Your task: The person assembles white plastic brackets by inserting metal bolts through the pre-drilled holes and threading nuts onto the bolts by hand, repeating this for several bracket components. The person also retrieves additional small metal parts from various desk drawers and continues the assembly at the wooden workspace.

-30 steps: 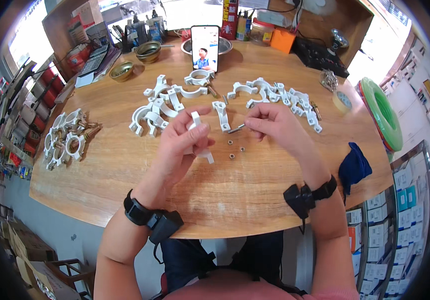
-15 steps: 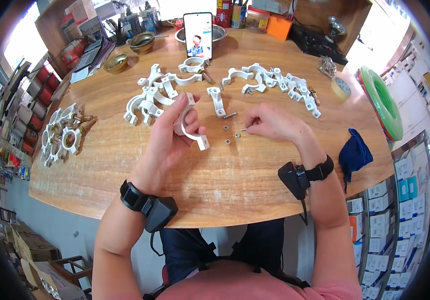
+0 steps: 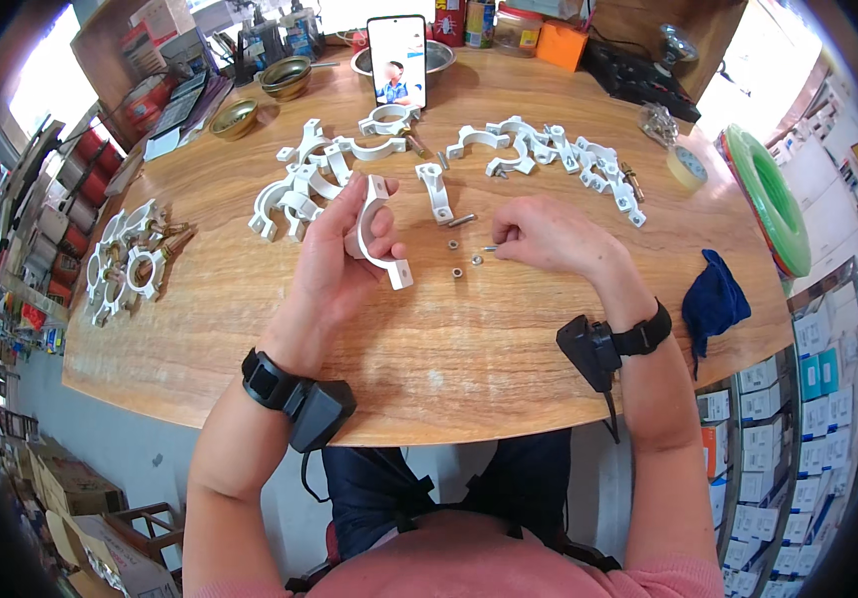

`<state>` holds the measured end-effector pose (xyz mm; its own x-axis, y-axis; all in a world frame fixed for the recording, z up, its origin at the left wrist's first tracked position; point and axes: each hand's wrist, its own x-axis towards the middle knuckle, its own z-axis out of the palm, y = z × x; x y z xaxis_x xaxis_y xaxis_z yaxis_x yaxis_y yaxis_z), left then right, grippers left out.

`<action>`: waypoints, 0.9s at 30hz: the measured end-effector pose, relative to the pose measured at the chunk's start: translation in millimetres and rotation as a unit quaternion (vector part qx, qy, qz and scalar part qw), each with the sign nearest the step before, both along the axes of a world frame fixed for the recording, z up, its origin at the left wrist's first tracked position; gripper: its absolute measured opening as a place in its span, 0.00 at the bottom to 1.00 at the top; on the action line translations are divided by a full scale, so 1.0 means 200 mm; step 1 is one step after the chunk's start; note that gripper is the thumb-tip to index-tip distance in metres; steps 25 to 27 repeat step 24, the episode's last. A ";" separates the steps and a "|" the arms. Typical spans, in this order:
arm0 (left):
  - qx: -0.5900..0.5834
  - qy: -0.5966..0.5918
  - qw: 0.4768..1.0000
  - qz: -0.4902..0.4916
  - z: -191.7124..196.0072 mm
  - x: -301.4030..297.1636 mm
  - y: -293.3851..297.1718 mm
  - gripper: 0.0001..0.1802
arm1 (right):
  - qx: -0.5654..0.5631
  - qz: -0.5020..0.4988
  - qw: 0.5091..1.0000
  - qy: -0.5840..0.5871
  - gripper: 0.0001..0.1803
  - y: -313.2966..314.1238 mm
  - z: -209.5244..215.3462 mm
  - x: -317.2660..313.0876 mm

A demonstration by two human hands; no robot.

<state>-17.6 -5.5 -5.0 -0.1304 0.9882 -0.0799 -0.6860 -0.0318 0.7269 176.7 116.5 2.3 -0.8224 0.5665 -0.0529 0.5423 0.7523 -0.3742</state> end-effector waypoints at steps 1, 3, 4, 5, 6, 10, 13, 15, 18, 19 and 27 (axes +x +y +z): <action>0.006 -0.009 1.000 -0.004 0.00 0.00 0.00 0.18 | -0.002 -0.003 1.000 -0.001 0.07 0.00 0.00 0.00; 0.013 -0.016 1.000 -0.006 0.01 0.00 0.01 0.18 | -0.003 -0.001 1.000 0.006 0.07 0.00 0.01 0.00; -0.007 -0.015 1.000 0.017 0.03 0.02 0.01 0.18 | -0.004 -0.001 1.000 0.012 0.08 0.00 0.01 0.00; -0.027 -0.013 0.999 0.040 0.04 0.03 0.01 0.18 | -0.002 0.002 1.000 0.014 0.08 0.00 0.02 0.01; -0.024 -0.010 0.999 0.041 0.04 0.03 0.00 0.18 | -0.003 0.004 1.000 0.012 0.08 0.00 0.03 0.02; 0.015 0.021 0.995 0.091 0.00 -0.03 0.00 0.15 | 0.066 -0.037 0.991 0.110 0.10 0.03 0.06 0.03; -0.050 0.053 0.997 -0.018 -0.03 -0.01 -0.02 0.11 | 0.025 -0.080 0.988 0.127 0.11 -0.01 0.11 0.00; -0.047 0.019 0.997 -0.059 -0.02 0.04 -0.01 0.11 | 0.006 -0.048 0.992 0.114 0.11 -0.04 0.18 -0.05; 0.051 0.068 0.956 -0.280 0.01 0.06 -0.06 0.09 | -0.011 -0.009 0.997 0.075 0.11 -0.13 0.30 -0.20; 0.091 0.069 0.932 -0.343 0.00 0.06 -0.07 0.09 | 0.033 0.029 0.997 0.068 0.11 -0.12 0.30 -0.28; 0.194 0.121 0.860 -0.455 0.03 0.03 -0.11 0.11 | 0.199 0.057 0.978 -0.041 0.11 -0.06 0.28 -0.64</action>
